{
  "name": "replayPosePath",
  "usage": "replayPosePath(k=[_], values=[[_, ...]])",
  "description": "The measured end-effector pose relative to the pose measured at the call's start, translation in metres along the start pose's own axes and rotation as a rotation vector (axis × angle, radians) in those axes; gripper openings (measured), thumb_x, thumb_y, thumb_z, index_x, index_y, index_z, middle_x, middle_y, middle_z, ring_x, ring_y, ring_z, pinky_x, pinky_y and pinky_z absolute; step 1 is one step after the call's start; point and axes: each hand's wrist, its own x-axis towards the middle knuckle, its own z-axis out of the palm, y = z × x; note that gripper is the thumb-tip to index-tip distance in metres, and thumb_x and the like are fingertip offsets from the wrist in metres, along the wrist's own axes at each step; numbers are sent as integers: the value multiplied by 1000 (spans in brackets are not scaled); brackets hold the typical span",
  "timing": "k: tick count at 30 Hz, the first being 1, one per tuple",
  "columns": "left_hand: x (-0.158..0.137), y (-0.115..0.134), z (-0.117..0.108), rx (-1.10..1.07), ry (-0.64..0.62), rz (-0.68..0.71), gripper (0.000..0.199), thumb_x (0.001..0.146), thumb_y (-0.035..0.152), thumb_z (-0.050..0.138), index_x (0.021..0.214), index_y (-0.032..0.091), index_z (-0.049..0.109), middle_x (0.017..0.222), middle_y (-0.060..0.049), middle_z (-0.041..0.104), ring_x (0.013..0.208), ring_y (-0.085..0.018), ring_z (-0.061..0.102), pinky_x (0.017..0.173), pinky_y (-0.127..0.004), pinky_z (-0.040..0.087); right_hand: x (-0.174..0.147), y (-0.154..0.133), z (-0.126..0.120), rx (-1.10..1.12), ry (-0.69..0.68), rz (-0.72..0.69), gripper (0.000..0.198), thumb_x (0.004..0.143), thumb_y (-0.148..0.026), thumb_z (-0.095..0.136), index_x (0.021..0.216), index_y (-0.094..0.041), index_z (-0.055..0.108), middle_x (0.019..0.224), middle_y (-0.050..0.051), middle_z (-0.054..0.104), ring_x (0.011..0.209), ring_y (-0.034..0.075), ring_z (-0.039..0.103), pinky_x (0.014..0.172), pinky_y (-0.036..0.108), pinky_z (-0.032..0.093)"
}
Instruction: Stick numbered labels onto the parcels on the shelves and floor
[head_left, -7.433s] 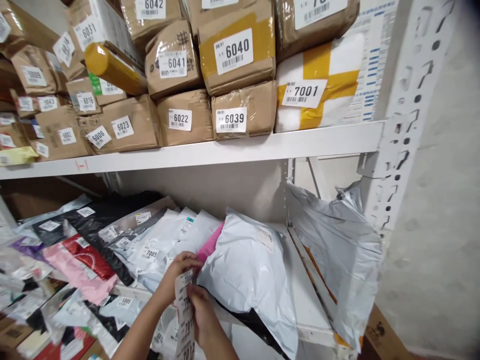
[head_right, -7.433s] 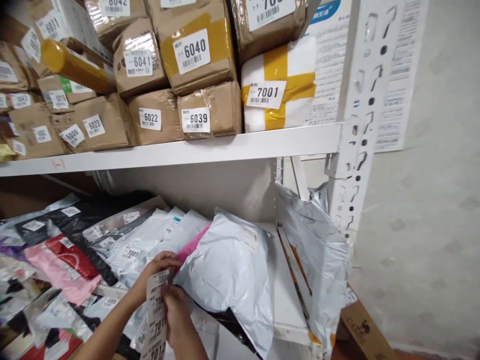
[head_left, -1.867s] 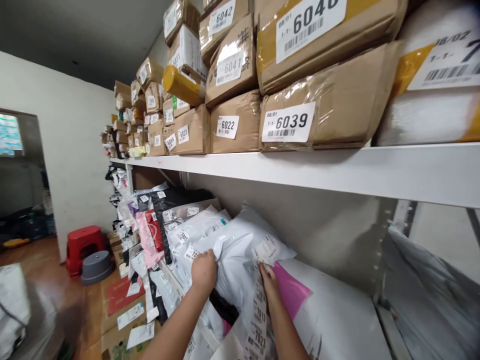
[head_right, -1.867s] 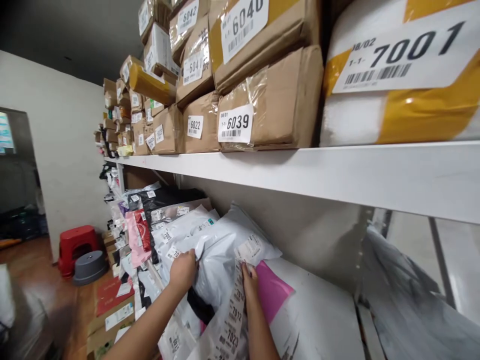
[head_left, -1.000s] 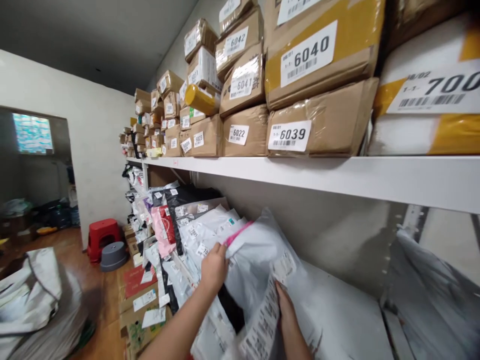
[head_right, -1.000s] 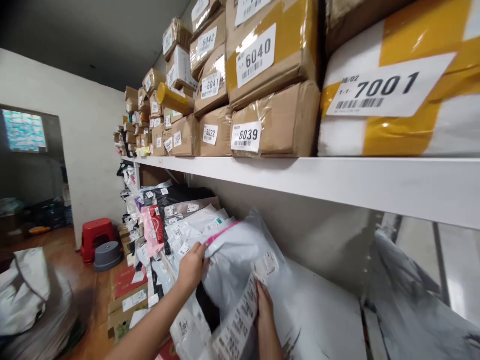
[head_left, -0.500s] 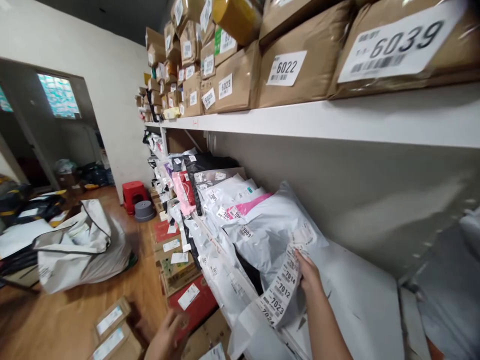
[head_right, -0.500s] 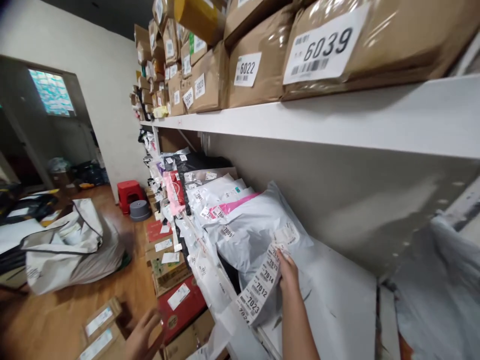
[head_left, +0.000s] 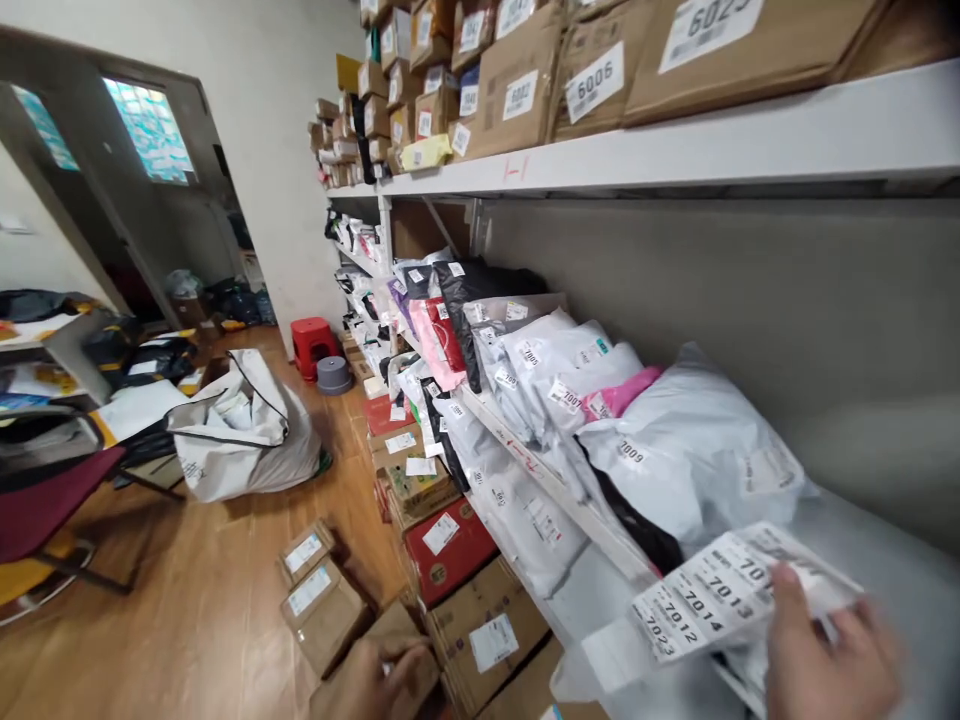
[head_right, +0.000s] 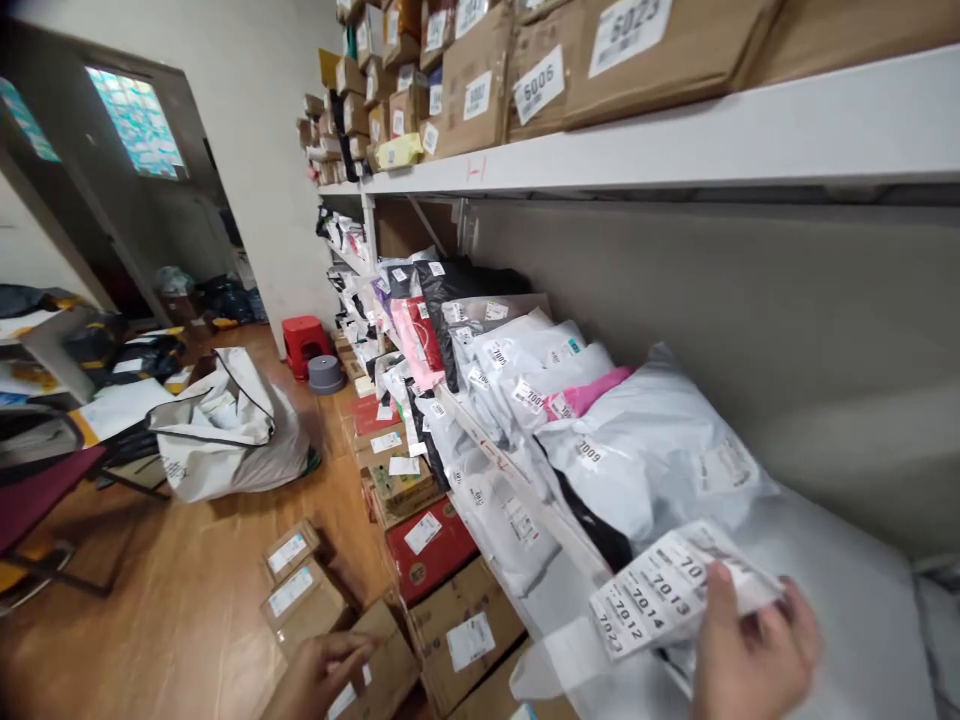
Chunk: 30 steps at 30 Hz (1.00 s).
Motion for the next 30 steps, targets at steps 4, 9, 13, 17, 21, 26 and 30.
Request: replayPosePath(k=[4, 9, 13, 17, 21, 26, 30], values=[[8, -1, -30, -80, -228, 225, 52, 85, 58, 38, 72, 25, 76, 79, -6, 76, 87, -22, 67, 88, -32, 51, -153, -39, -32, 94, -239, 156, 59, 54, -74, 61, 84, -25, 69, 124, 12, 61, 117, 36, 53, 106, 46, 39], [15, -19, -79, -258, -476, 358, 62, 74, 53, 62, 129, 25, 53, 140, -10, 51, 131, -23, 44, 112, -37, 33, -342, -61, -31, 282, -698, 523, 55, 50, -64, 74, 84, -22, 74, 95, 9, 74, 100, 36, 63, 83, 39, 54], [3, -20, -106, -504, -780, 115, 57, 66, 57, 68, 110, 21, 66, 112, -14, 70, 108, -27, 63, 97, -40, 48, -423, -94, -37, 389, -670, 571, 45, 62, -58, 71, 85, -20, 75, 86, 8, 74, 85, 30, 66, 79, 37, 54], [-21, -17, -125, -619, -811, -34, 54, 60, 55, 74, 101, 21, 70, 98, -10, 75, 92, -23, 67, 89, -35, 52, -460, -125, -55, 346, -620, 520, 40, 74, -55, 63, 89, -20, 74, 79, 7, 71, 72, 23, 62, 68, 32, 52], [-43, -25, -133, -564, -784, -103, 46, 54, 53, 78, 83, 18, 73, 68, -2, 72, 64, -14, 61, 61, -22, 49, -489, -136, -72, 329, -598, 478, 36, 78, -52, 59, 79, -20, 74, 78, 5, 65, 74, 19, 59, 67, 28, 50], [-61, -56, -135, -469, -735, -132, 46, 52, 57, 77, 61, 13, 67, 50, 3, 59, 49, -8, 45, 48, -19, 35, -531, -120, -85, 342, -484, 495, 32, 78, -50, 60, 84, -20, 71, 86, 5, 63, 77, 18, 59, 67, 26, 49], [-77, -96, -143, -411, -767, -177, 45, 55, 57, 75, 59, 14, 64, 52, 2, 60, 50, -8, 46, 49, -19, 36, -559, -102, -92, 387, -401, 591, 43, 70, -50, 69, 102, -21, 66, 87, 5, 67, 78, 18, 61, 69, 27, 50]])
